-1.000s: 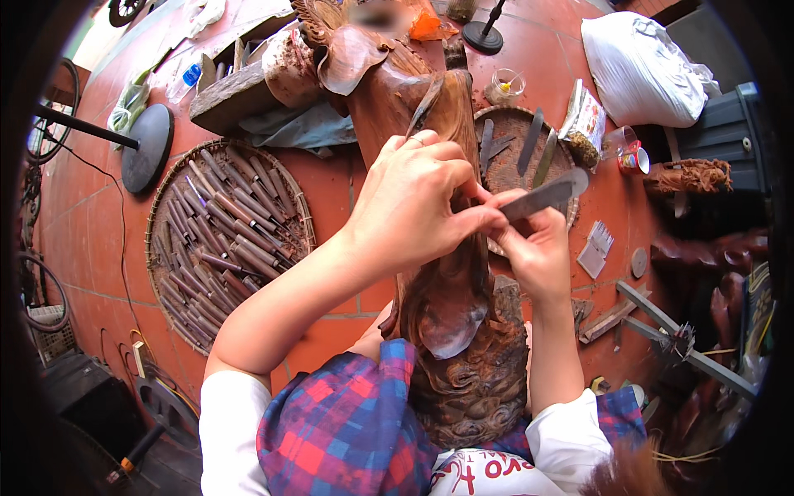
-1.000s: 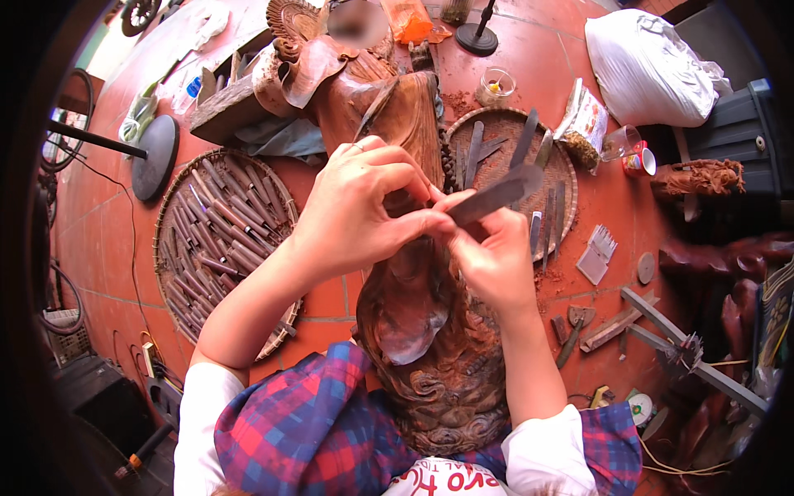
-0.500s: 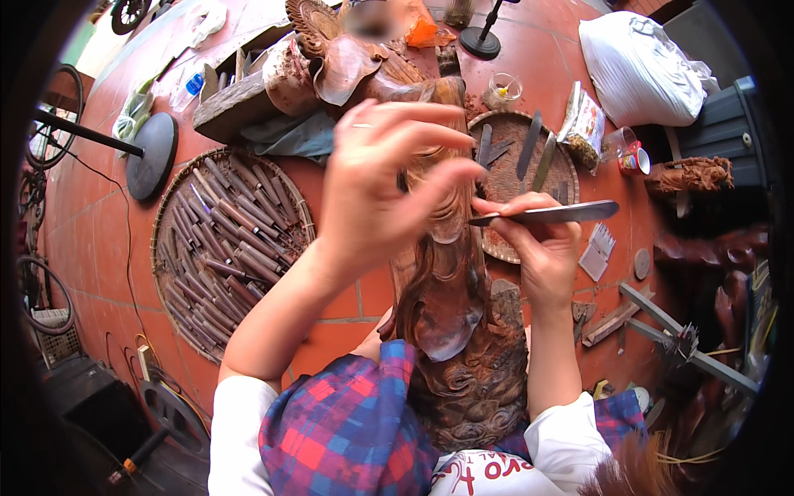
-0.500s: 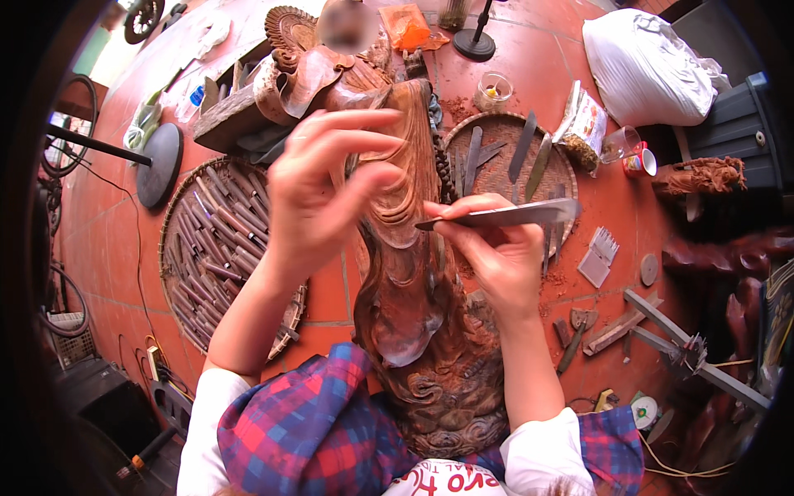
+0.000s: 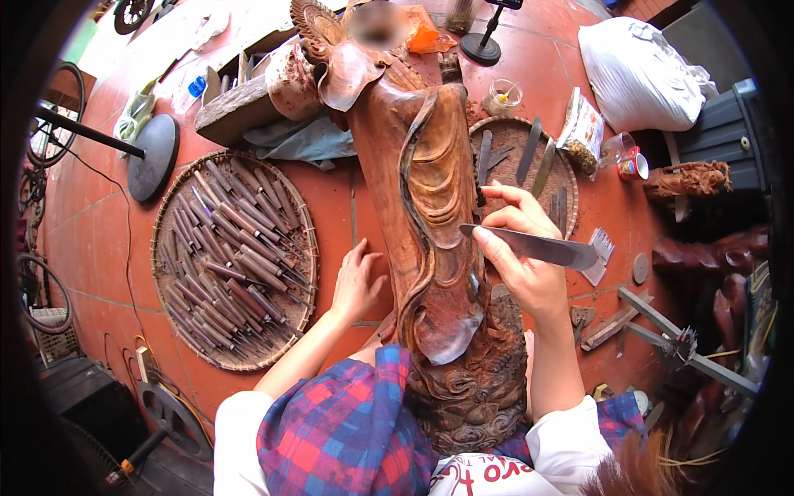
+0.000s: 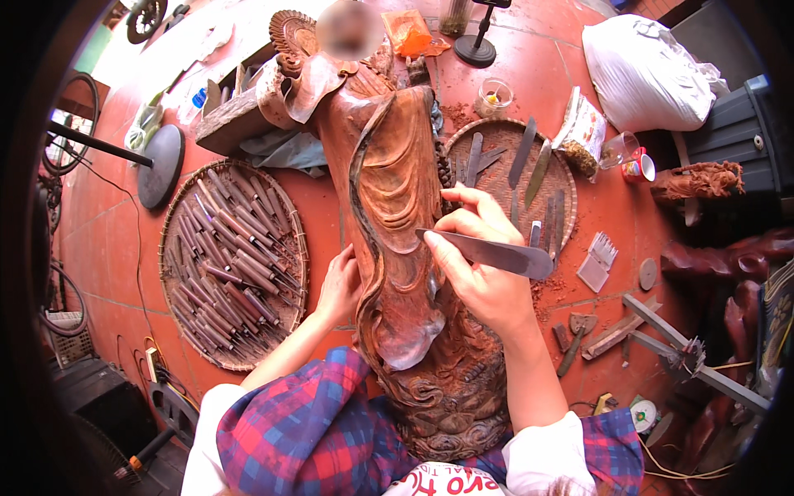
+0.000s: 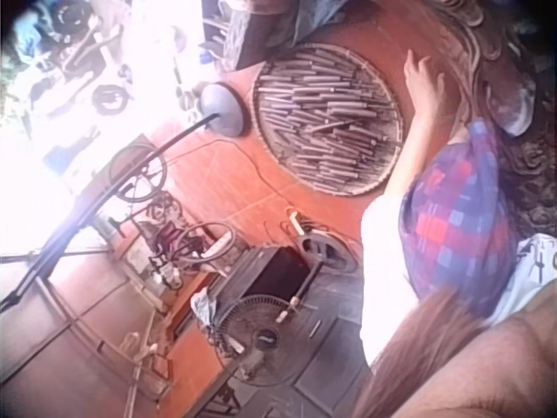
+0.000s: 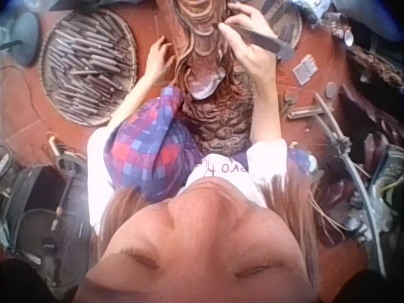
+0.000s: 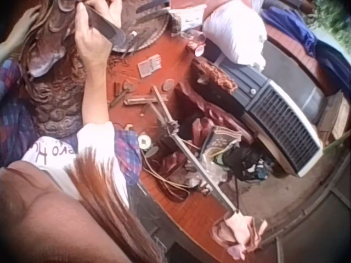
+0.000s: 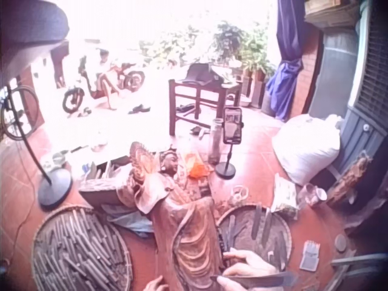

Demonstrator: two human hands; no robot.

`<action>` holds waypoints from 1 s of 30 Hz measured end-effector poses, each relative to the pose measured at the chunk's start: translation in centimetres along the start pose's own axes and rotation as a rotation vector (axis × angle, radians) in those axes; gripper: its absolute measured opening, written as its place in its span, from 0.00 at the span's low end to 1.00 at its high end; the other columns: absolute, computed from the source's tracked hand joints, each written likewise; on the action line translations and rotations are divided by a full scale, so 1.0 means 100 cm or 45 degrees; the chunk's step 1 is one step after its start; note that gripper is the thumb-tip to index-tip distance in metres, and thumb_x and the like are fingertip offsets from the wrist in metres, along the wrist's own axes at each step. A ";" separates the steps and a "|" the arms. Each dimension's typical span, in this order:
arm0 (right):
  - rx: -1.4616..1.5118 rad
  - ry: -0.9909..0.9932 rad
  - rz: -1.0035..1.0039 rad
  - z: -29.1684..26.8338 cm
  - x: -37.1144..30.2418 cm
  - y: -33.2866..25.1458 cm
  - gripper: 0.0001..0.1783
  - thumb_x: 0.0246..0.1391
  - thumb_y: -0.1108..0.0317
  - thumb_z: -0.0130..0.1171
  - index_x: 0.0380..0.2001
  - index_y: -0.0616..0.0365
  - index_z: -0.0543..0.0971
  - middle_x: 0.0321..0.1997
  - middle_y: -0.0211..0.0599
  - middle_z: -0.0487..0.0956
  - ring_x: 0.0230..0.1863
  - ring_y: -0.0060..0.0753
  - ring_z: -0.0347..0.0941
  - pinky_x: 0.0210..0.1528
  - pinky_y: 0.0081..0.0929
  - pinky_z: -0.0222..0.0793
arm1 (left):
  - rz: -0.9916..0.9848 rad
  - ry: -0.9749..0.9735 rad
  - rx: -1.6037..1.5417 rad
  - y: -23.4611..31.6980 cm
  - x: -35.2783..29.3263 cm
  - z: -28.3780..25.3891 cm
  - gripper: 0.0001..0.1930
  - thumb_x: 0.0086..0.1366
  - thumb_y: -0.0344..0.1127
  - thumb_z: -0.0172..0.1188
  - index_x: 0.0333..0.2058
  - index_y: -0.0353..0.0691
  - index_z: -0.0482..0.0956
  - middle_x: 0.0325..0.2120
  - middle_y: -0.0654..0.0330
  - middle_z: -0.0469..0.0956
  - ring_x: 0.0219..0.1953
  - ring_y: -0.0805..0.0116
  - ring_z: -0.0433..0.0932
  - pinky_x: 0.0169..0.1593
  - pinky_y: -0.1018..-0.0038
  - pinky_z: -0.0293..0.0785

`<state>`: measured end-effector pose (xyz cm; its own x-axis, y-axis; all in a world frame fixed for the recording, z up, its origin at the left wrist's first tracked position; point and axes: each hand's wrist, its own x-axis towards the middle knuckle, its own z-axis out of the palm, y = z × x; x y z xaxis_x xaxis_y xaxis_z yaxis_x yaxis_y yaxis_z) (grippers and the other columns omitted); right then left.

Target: The person is carving a large, vertical wooden sculpture using a chisel. They hold the sculpture steady with their left hand while using the chisel in their right hand to refine the details of the carved surface. The person occasionally pauses to wipe away wood shavings and inspect the work.

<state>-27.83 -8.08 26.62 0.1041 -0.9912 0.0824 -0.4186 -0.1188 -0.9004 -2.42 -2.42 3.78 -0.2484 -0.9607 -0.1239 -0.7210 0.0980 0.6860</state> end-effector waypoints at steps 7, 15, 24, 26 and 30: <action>0.288 0.033 0.164 0.005 0.005 0.011 0.04 0.52 0.77 0.66 0.29 0.68 0.82 0.44 0.44 0.80 0.45 0.29 0.76 0.45 0.25 0.69 | 0.135 -0.076 0.191 -0.009 -0.010 -0.001 0.25 0.53 0.29 0.67 0.52 0.45 0.75 0.68 0.49 0.57 0.67 0.47 0.59 0.61 0.54 0.65; 0.258 -0.042 0.106 0.002 0.009 0.009 0.06 0.50 0.76 0.67 0.27 0.67 0.80 0.38 0.43 0.80 0.46 0.34 0.78 0.46 0.27 0.71 | 0.246 -0.061 0.195 -0.019 -0.006 -0.012 0.23 0.54 0.30 0.66 0.51 0.46 0.76 0.66 0.55 0.63 0.63 0.51 0.64 0.58 0.58 0.66; 0.195 -0.150 0.152 -0.005 0.010 0.010 0.05 0.52 0.77 0.67 0.30 0.66 0.81 0.41 0.36 0.78 0.38 0.23 0.75 0.41 0.23 0.70 | 0.350 0.009 0.169 -0.027 -0.006 -0.009 0.21 0.56 0.34 0.66 0.50 0.42 0.76 0.63 0.53 0.66 0.63 0.50 0.65 0.61 0.57 0.63; 0.381 -0.101 0.138 -0.003 0.015 0.022 0.06 0.52 0.76 0.67 0.32 0.65 0.81 0.39 0.36 0.80 0.37 0.23 0.75 0.40 0.23 0.70 | 0.347 0.013 0.173 -0.032 -0.011 -0.007 0.21 0.57 0.35 0.66 0.50 0.43 0.75 0.64 0.54 0.66 0.64 0.51 0.65 0.61 0.57 0.63; 0.081 -0.179 -0.085 -0.001 0.010 0.003 0.04 0.51 0.76 0.67 0.28 0.64 0.81 0.38 0.36 0.80 0.36 0.21 0.74 0.36 0.23 0.70 | 0.368 0.010 0.233 -0.041 -0.017 -0.003 0.22 0.59 0.37 0.64 0.52 0.45 0.74 0.66 0.56 0.64 0.66 0.53 0.63 0.62 0.58 0.61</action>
<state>-27.91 -9.11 26.46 0.2567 -0.9626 0.0866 -0.3491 -0.1759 -0.9204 1.18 -1.26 1.38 -0.4551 -0.8882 0.0628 -0.7260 0.4109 0.5515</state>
